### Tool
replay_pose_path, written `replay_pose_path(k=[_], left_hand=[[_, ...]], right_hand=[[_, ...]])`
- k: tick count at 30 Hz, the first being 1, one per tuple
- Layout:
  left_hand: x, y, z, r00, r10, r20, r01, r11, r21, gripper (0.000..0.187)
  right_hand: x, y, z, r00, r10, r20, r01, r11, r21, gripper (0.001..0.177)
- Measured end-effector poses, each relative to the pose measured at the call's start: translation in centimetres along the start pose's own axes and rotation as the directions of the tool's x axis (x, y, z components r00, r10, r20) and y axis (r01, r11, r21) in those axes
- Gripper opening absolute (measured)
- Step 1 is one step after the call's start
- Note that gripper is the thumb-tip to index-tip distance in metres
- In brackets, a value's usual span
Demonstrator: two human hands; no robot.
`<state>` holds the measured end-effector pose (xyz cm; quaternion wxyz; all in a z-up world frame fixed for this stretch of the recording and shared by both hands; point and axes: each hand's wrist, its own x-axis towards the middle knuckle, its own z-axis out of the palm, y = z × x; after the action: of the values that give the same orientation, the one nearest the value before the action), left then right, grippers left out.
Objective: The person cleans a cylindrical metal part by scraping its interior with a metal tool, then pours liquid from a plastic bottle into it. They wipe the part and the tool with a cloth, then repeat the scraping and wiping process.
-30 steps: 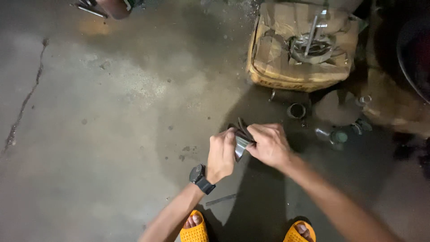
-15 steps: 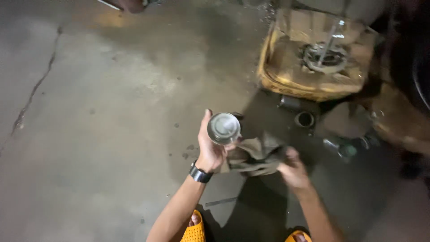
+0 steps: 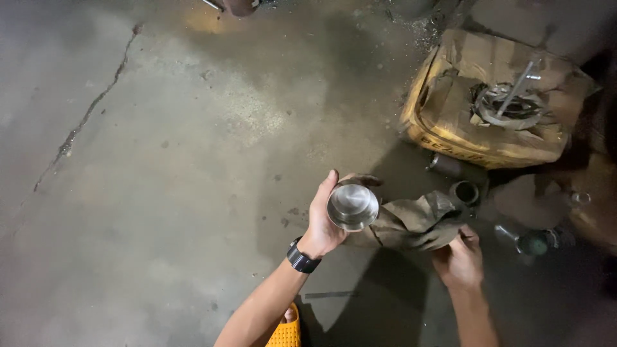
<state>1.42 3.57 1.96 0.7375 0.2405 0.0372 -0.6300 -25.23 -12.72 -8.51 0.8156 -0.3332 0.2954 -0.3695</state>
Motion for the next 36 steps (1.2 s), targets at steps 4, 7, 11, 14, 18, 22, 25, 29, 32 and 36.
replay_pose_path(k=[4,7,11,14,18,22,25,29,32,36], left_hand=[[0.1,-0.2,-0.5,0.996,0.028,-0.087,-0.026,0.999,0.022,0.057],[0.1,-0.3,-0.3,0.992,0.060,-0.111,-0.047,0.992,0.116,0.057],[-0.1,-0.6,0.2,0.979,0.202,0.036,-0.203,0.926,0.317,0.062],[0.0,-1.0,0.7,0.968,0.250,0.022,-0.241,0.903,0.356,0.066],[-0.3,-1.2,0.8,0.954,0.299,-0.010,-0.263,0.854,0.450,0.066],[-0.2,-1.5,0.5,0.933,0.353,0.066,-0.332,0.779,0.531,0.063],[-0.6,-1.5,1.4,0.906,0.400,0.138,-0.401,0.708,0.581,0.059],[-0.1,-2.2,0.7,0.931,0.351,0.100,-0.328,0.686,0.650,0.052],[-0.3,-2.6,1.1,0.960,0.278,0.038,-0.234,0.719,0.655,0.047],[-0.4,-2.8,2.1,0.873,0.464,0.150,-0.419,0.557,0.717,0.037]], right_hand=[[-1.1,-1.1,3.0,0.999,-0.044,0.023,0.045,0.998,-0.041,0.018],[-2.7,-3.1,7.5,0.980,-0.197,0.028,0.198,0.949,-0.244,0.018],[-3.8,-3.4,7.1,0.864,-0.482,0.145,0.462,0.645,-0.609,0.007],[-4.0,-4.1,9.0,0.828,-0.531,0.178,0.487,0.526,-0.697,0.008],[-4.0,-4.4,10.2,0.820,-0.529,0.216,0.488,0.452,-0.746,0.007],[-4.2,-4.1,9.9,0.796,-0.542,0.271,0.523,0.389,-0.758,0.013],[-4.4,-5.1,12.1,0.769,-0.534,0.350,0.540,0.251,-0.803,0.007],[-4.2,-6.7,18.5,0.558,-0.328,0.762,0.775,-0.123,-0.620,0.016],[-4.0,-4.9,17.9,0.482,-0.071,0.873,0.802,-0.366,-0.473,0.034],[-5.0,-4.4,17.6,0.676,0.137,0.724,0.719,-0.335,-0.608,0.036]])
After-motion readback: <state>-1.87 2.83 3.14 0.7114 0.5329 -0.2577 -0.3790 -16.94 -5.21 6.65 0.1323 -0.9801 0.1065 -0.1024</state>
